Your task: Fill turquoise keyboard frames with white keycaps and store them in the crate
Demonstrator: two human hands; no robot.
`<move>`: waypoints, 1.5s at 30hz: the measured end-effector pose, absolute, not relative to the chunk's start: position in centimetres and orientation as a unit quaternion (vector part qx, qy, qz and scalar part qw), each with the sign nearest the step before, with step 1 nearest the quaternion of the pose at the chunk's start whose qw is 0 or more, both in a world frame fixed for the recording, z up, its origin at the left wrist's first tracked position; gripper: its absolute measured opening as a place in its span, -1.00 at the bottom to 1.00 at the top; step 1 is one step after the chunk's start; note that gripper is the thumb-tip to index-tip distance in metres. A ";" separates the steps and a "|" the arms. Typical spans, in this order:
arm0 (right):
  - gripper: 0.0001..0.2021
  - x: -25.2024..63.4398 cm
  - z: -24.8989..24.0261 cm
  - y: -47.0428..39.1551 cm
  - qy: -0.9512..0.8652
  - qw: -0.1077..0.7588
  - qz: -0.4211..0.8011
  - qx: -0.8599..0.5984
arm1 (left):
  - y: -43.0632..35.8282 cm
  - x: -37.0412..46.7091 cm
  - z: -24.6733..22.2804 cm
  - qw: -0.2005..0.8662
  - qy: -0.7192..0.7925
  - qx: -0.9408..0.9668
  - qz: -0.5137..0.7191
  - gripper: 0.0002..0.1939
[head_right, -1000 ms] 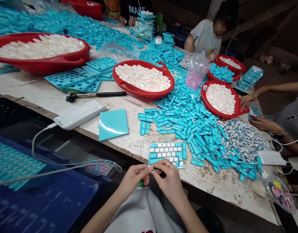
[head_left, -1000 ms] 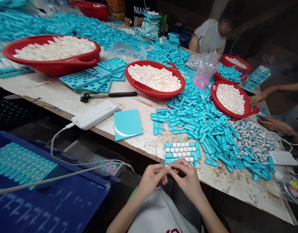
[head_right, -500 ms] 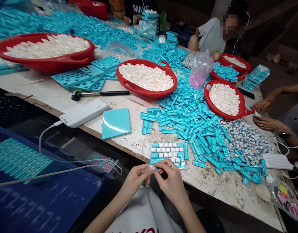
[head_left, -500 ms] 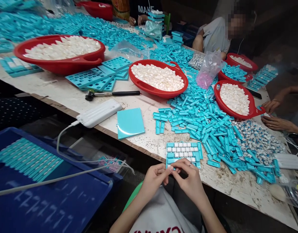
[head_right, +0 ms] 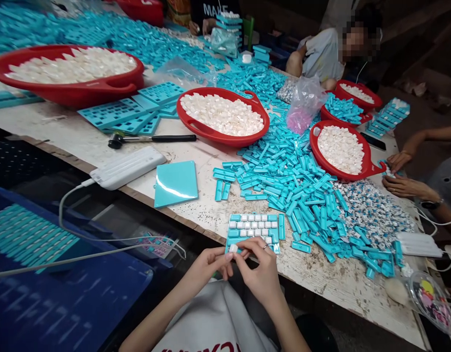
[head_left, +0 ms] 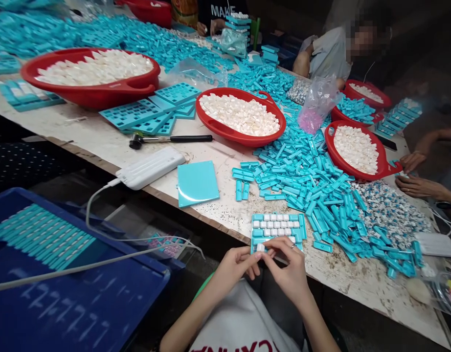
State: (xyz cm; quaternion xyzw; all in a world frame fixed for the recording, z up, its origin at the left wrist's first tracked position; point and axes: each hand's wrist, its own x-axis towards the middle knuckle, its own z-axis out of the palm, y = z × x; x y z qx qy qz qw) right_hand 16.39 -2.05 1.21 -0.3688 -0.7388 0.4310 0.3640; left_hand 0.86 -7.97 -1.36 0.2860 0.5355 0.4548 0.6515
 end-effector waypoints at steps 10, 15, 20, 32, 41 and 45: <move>-0.88 16.5 1.6 -1.9 -0.758 0.321 0.443 -0.357 | -7.8 0.8 -1.6 0.681 0.529 0.191 0.469 -0.30; -0.86 16.3 2.0 -1.9 -0.796 0.292 0.410 -0.338 | -7.8 0.7 -1.5 0.672 0.526 0.227 0.469 -0.34; -0.82 16.2 2.2 -2.0 -0.830 0.262 0.362 -0.332 | -7.6 0.6 -1.5 0.667 0.513 0.274 0.465 -0.42; -0.85 16.1 1.5 -2.2 -0.818 0.275 0.372 -0.341 | -8.0 2.5 -2.0 0.589 0.560 0.244 0.529 -0.49; -0.69 16.6 1.5 -2.4 -0.792 0.302 0.416 -0.330 | -8.4 2.9 -2.5 0.555 0.582 0.252 0.538 -0.51; -0.75 16.4 1.7 -3.2 -0.788 0.298 0.427 -0.328 | -9.1 2.8 -2.5 0.549 0.600 0.250 0.525 -0.49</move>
